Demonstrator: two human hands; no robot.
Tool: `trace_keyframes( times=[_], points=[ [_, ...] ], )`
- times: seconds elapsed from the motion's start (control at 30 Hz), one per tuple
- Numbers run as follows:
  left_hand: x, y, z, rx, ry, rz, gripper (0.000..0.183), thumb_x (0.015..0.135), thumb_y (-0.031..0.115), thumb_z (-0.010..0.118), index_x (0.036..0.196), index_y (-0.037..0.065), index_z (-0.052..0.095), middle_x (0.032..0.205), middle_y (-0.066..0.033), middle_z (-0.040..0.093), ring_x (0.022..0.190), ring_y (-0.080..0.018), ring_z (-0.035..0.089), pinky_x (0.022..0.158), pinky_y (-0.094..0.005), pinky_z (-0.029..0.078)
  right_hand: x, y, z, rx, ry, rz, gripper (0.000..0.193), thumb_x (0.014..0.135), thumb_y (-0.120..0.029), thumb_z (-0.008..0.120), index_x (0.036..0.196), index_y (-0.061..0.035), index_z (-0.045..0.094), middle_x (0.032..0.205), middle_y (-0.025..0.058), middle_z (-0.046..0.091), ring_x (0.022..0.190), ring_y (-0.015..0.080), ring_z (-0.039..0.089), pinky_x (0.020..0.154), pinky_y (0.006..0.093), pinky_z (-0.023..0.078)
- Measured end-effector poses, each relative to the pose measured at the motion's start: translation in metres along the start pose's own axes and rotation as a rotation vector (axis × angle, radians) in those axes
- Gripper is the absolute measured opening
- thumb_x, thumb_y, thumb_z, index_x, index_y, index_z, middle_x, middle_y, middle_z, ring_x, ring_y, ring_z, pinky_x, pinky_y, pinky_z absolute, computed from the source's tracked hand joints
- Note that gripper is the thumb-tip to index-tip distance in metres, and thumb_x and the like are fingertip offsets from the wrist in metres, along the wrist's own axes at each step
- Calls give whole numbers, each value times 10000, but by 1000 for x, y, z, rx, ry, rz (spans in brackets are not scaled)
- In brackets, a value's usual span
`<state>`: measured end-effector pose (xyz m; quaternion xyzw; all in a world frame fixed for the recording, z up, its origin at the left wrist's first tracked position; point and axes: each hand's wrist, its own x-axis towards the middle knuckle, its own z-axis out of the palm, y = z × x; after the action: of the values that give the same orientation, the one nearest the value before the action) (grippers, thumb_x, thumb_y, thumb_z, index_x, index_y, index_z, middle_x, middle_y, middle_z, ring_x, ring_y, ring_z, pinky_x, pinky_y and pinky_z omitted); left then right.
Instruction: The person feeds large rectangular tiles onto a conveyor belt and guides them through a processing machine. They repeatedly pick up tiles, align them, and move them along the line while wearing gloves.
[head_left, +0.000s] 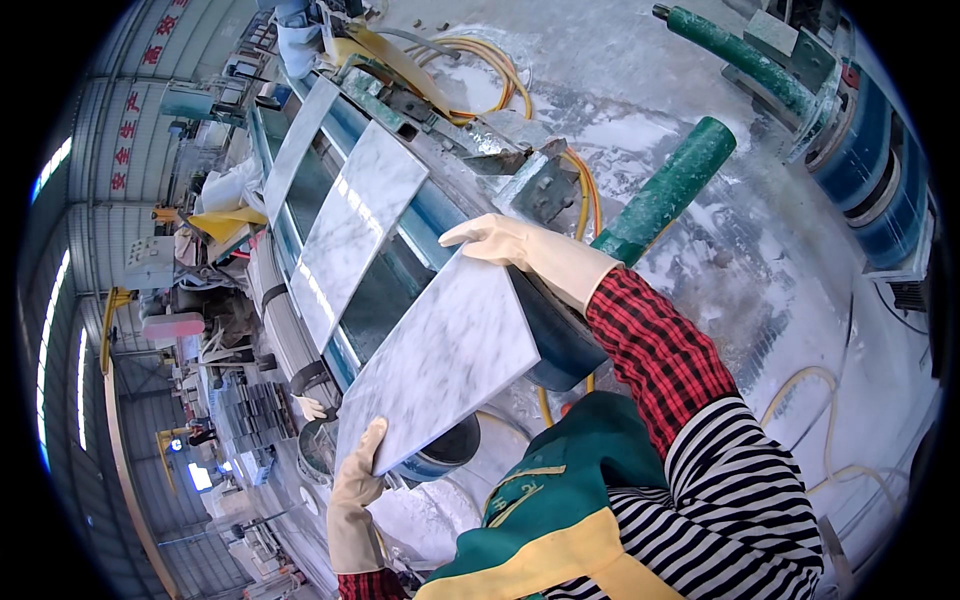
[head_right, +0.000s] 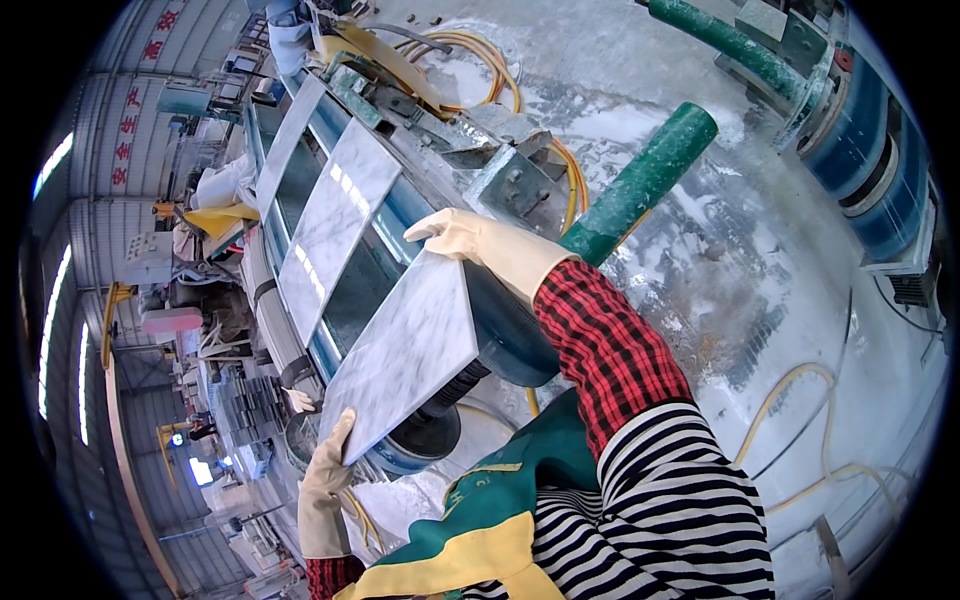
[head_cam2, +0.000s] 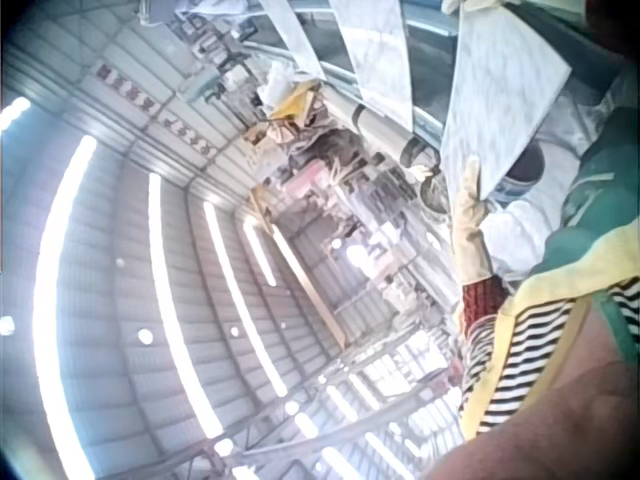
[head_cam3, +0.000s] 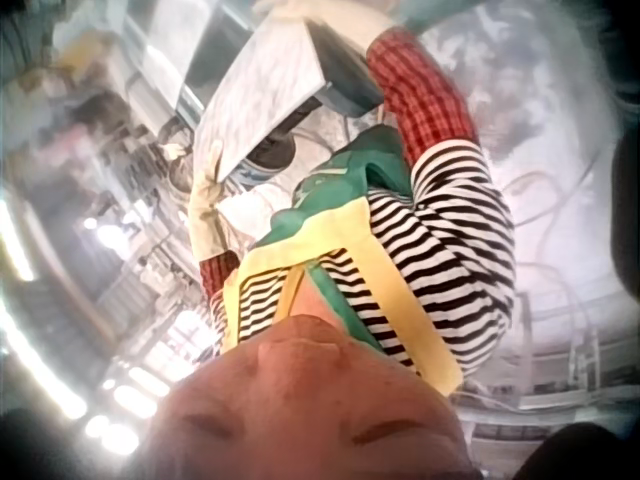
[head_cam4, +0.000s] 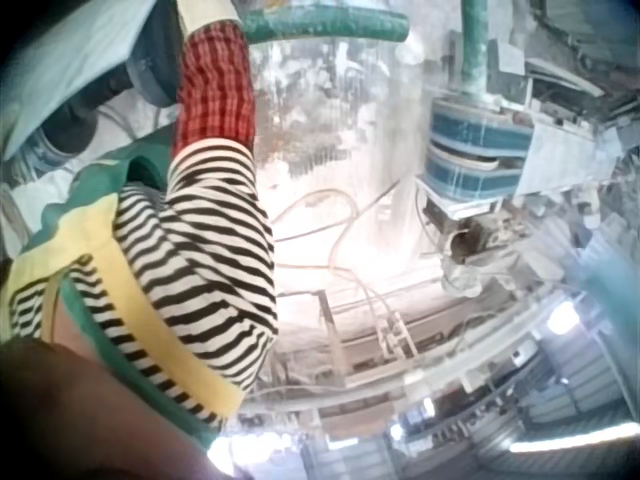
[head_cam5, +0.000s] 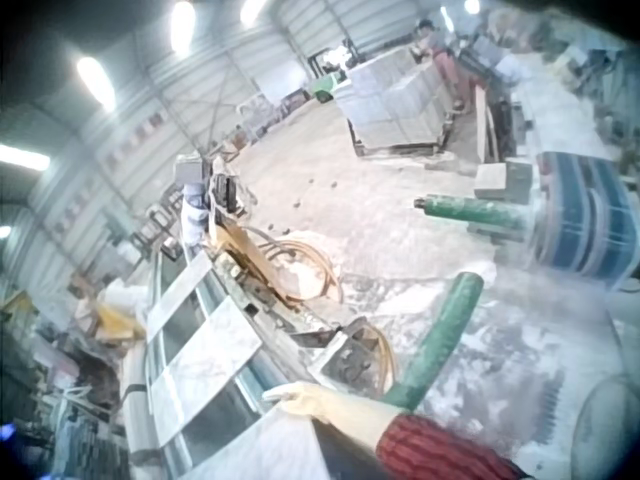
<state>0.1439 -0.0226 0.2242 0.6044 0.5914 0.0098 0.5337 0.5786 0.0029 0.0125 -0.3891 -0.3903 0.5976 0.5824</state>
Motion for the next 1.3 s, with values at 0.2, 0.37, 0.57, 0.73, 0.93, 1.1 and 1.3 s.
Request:
trace_keyframes(
  times=[0.2, 0.37, 0.57, 0.73, 0.93, 1.1, 1.3],
  points=[
    [-2, -3, -1, 5, -45, 84, 770, 1010, 399, 748, 1582, -23, 452, 1590, -84, 501, 1437, -167, 477, 1216, -305, 338, -3, 2, 5, -2, 27, 0, 499, 960, 5, 542, 1432, -92, 673, 1384, 65, 707, 880, 112, 607, 803, 265, 501],
    [-5, 16, 18, -151, 8, 3, 752, 997, 374, 772, 1549, -41, 477, 1522, -102, 561, 1374, -170, 535, 1184, -293, 377, -50, -27, 31, -36, -14, -1, 481, 971, -11, 523, 1414, -105, 686, 1372, 89, 679, 1240, 180, 613, 1074, 310, 473],
    [0, 2, 6, 21, -20, 23, 724, 1002, 366, 767, 1528, -51, 496, 1506, -108, 573, 1353, -167, 549, 1171, -284, 386, -117, -57, 58, -501, 7, -380, 440, 965, -79, 530, 1351, -167, 722, 1195, 164, 693, 1087, 334, 665, 981, 386, 520],
    [9, -22, 3, -24, -5, 55, 687, 1028, 335, 739, 1530, -62, 490, 1538, -112, 545, 1393, -161, 515, 1201, -292, 353, -181, -78, 86, -640, 130, -727, 392, 933, -19, 592, 1308, -36, 702, 1243, 190, 685, 1101, 385, 653, 995, 435, 520],
    [3, -20, 22, -345, 37, -46, 630, 1035, 234, 722, 1547, -40, 478, 1598, -127, 508, 1486, -214, 456, 1258, -326, 300, -249, -62, 95, -370, 407, -532, 405, 976, -39, 610, 1368, 62, 620, 1367, 221, 652, 1300, 353, 603, 1147, 426, 425],
    [-1, -52, -1, 669, -39, 593, 615, 987, -8, 678, 1570, 71, 498, 1593, -184, 523, 1482, -295, 495, 1253, -364, 334, -286, -12, 93, -237, 464, -99, 497, 997, -146, 657, 1451, 44, 590, 1405, 185, 681, 1325, 244, 626, 1144, 390, 455],
    [-5, -69, 0, 692, -7, 846, 612, 937, -119, 607, 1514, 84, 572, 1514, -219, 594, 1436, -354, 548, 1225, -412, 385, -257, -15, 157, -395, 151, 274, 569, 949, -310, 719, 1458, -71, 624, 1356, 129, 725, 1276, 227, 659, 1073, 345, 490]
  ],
)
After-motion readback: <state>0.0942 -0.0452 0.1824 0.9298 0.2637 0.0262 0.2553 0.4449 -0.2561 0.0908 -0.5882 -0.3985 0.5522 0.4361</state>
